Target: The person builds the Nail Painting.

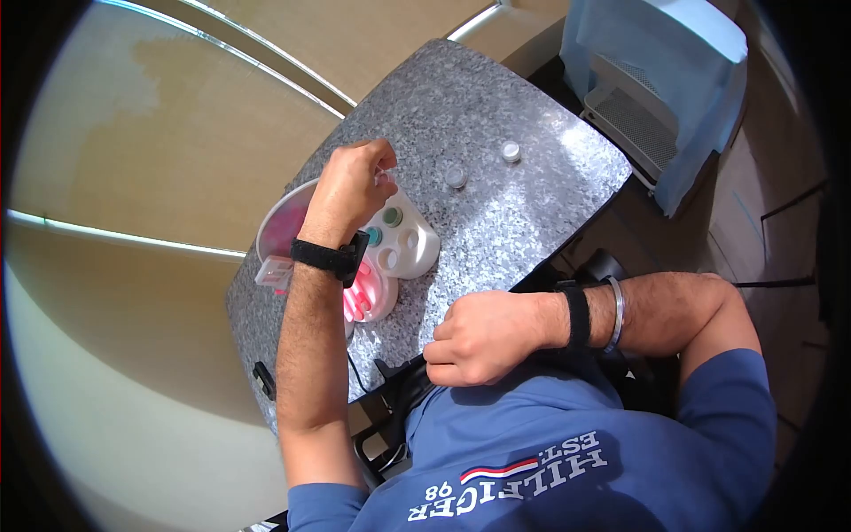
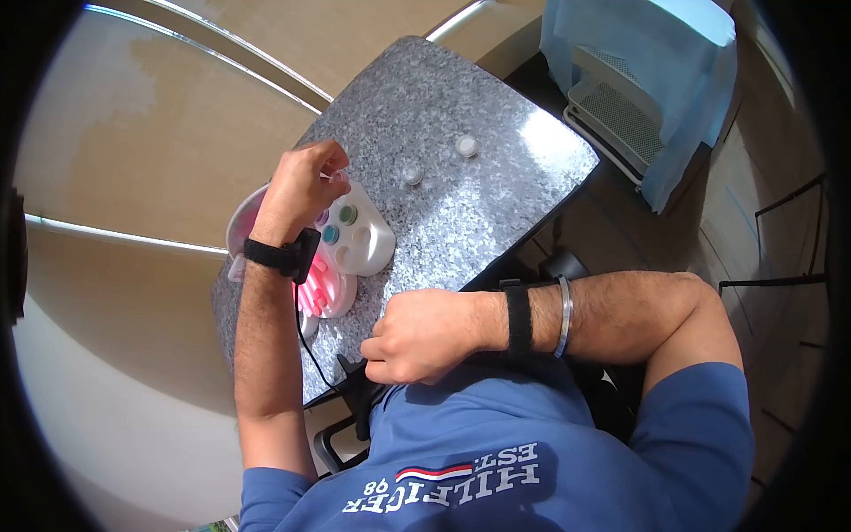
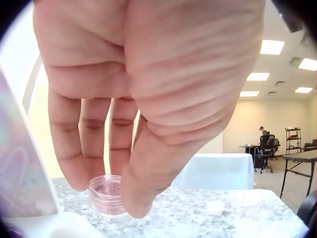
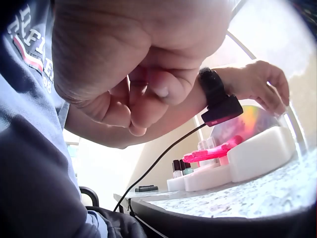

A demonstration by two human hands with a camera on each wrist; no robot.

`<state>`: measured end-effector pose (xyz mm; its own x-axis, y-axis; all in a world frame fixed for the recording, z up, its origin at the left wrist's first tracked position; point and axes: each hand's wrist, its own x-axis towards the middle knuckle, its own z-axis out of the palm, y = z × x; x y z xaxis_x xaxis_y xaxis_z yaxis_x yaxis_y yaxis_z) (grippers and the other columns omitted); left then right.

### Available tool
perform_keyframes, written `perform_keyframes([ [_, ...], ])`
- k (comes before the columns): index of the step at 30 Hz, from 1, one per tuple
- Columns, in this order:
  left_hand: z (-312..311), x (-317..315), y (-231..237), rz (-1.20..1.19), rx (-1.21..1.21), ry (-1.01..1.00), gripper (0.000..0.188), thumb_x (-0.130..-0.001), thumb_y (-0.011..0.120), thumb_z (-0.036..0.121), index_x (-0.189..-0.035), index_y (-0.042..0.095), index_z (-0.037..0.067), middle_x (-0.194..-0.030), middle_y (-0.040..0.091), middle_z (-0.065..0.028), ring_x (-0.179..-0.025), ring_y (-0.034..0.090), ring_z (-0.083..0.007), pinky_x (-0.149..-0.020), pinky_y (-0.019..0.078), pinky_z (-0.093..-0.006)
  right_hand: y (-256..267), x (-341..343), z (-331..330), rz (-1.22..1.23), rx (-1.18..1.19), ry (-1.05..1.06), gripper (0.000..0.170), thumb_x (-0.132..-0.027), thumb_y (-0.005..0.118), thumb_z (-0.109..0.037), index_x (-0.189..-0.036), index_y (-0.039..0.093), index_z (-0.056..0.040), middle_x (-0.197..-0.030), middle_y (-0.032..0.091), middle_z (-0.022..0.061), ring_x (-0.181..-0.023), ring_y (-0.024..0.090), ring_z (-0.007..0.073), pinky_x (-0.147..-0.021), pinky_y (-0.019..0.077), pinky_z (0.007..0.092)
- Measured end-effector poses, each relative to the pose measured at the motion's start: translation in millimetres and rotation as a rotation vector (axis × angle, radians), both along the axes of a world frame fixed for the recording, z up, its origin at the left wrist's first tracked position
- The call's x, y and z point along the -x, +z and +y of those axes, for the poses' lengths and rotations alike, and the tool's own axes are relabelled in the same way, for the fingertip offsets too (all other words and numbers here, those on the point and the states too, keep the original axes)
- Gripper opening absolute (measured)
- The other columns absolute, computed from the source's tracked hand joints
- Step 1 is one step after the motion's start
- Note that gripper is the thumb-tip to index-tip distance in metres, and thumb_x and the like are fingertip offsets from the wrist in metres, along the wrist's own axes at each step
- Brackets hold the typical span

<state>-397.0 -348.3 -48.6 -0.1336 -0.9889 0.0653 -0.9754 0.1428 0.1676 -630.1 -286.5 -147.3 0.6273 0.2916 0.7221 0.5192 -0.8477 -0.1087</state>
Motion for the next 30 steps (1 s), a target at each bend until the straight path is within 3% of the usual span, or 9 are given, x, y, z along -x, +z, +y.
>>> perform_keyframes([
  [4, 8.6, -11.1, -13.7, -0.034, -0.035, 0.036, 0.019, -0.08, 0.085, -0.003, -0.096, 0.076, -0.001, -0.092, 0.078, -0.0163, -0.091, 0.08, -0.0318, -0.082, 0.0642, -0.0412, -1.0, -2.4, 0.0, -0.007, -0.007, 0.003, 0.018, -0.085, 0.069, -0.022, -0.081, 0.057, -0.0085, -0.077, 0.054, 0.0035, -0.065, 0.066, 0.0218, -0.052, 0.0551, 0.039],
  [7, 8.7, -18.2, -21.2, -0.011, -0.028, 0.058, 0.013, -0.078, 0.079, -0.005, -0.09, 0.079, 0.0, -0.088, 0.079, -0.0183, -0.087, 0.079, -0.036, -0.08, 0.0631, -0.045, 1.5, 0.9, 1.1, 0.117, -0.017, -0.011, 0.02, -0.078, 0.074, -0.023, -0.083, 0.063, -0.0068, -0.081, 0.065, 0.0081, -0.072, 0.074, 0.0304, -0.06, 0.0598, 0.0467],
  [10, 9.0, -21.6, -23.4, 0.047, -0.055, 0.116, 0.014, -0.079, 0.074, -0.008, -0.087, 0.081, 0.001, -0.085, 0.079, -0.0186, -0.082, 0.079, -0.0358, -0.078, 0.0634, -0.0437, 1.3, 0.8, -0.2, 0.132, -0.024, -0.004, 0.02, -0.077, 0.075, -0.023, -0.083, 0.064, -0.0069, -0.081, 0.065, 0.0079, -0.072, 0.074, 0.0305, -0.06, 0.0598, 0.0465],
  [13, 9.2, -22.1, -26.4, 0.045, -0.051, 0.118, 0.016, -0.079, 0.072, -0.009, -0.088, 0.081, 0.001, -0.085, 0.079, -0.0192, -0.081, 0.079, -0.0358, -0.077, 0.0636, -0.0428, -2.0, -2.4, -1.8, 0.028, -0.003, -0.002, 0.019, -0.085, 0.069, -0.022, -0.081, 0.057, -0.008, -0.077, 0.054, 0.0037, -0.065, 0.066, 0.0221, -0.052, 0.0556, 0.0396],
  [19, 4.8, -11.7, -30.4, -0.11, 0.01, 0.106, 0.01, -0.081, 0.079, -0.005, -0.089, 0.082, 0.0, -0.088, 0.08, -0.0202, -0.081, 0.08, -0.0345, -0.077, 0.0636, -0.0424, -1.3, -0.5, -0.6, 0.02, -0.029, -0.01, 0.019, -0.084, 0.068, -0.022, -0.08, 0.057, -0.0077, -0.075, 0.054, 0.0036, -0.065, 0.066, 0.0225, -0.053, 0.0559, 0.0395],
  [22, 5.1, -8.2, -32.8, -0.151, 0.068, 0.159, 0.007, -0.081, 0.078, -0.005, -0.086, 0.082, -0.001, -0.082, 0.079, -0.0197, -0.077, 0.08, -0.0331, -0.075, 0.0635, -0.0424, 2.9, 2.7, -0.1, 0.131, -0.042, -0.008, 0.019, -0.08, 0.073, -0.023, -0.085, 0.064, -0.0069, -0.082, 0.066, 0.0085, -0.073, 0.074, 0.0309, -0.061, 0.0599, 0.0473],
  [25, 1.6, -7.8, -30.2, -0.098, -0.001, 0.191, 0.006, -0.079, 0.079, -0.006, -0.083, 0.081, -0.002, -0.078, 0.079, -0.0186, -0.074, 0.08, -0.0317, -0.072, 0.0634, -0.042, 2.4, 2.5, -0.8, 0.122, -0.05, -0.012, 0.018, -0.081, 0.072, -0.023, -0.085, 0.064, -0.0069, -0.082, 0.066, 0.0082, -0.074, 0.075, 0.0304, -0.061, 0.06, 0.0473],
  [28, -1.4, -9.7, -29.3, -0.076, -0.03, 0.181, 0.006, -0.077, 0.08, -0.006, -0.082, 0.081, -0.002, -0.077, 0.079, -0.017, -0.073, 0.08, -0.0308, -0.071, 0.0632, -0.0413, 0.2, 0.2, -1.4, 0.03, -0.028, -0.015, 0.018, -0.085, 0.068, -0.023, -0.082, 0.058, -0.008, -0.076, 0.056, 0.0038, -0.067, 0.068, 0.0228, -0.054, 0.0574, 0.0397],
  [30, -4.0, -9.3, -26.6, -0.073, -0.073, 0.211, 0.008, -0.077, 0.08, -0.006, -0.083, 0.081, -0.001, -0.077, 0.079, -0.0165, -0.074, 0.08, -0.0304, -0.071, 0.0634, -0.0411, 0.6, 0.1, -1.3, 0.028, -0.018, -0.016, 0.018, -0.085, 0.069, -0.023, -0.083, 0.058, -0.0082, -0.076, 0.056, 0.0038, -0.067, 0.068, 0.0228, -0.054, 0.0574, 0.0397],
])
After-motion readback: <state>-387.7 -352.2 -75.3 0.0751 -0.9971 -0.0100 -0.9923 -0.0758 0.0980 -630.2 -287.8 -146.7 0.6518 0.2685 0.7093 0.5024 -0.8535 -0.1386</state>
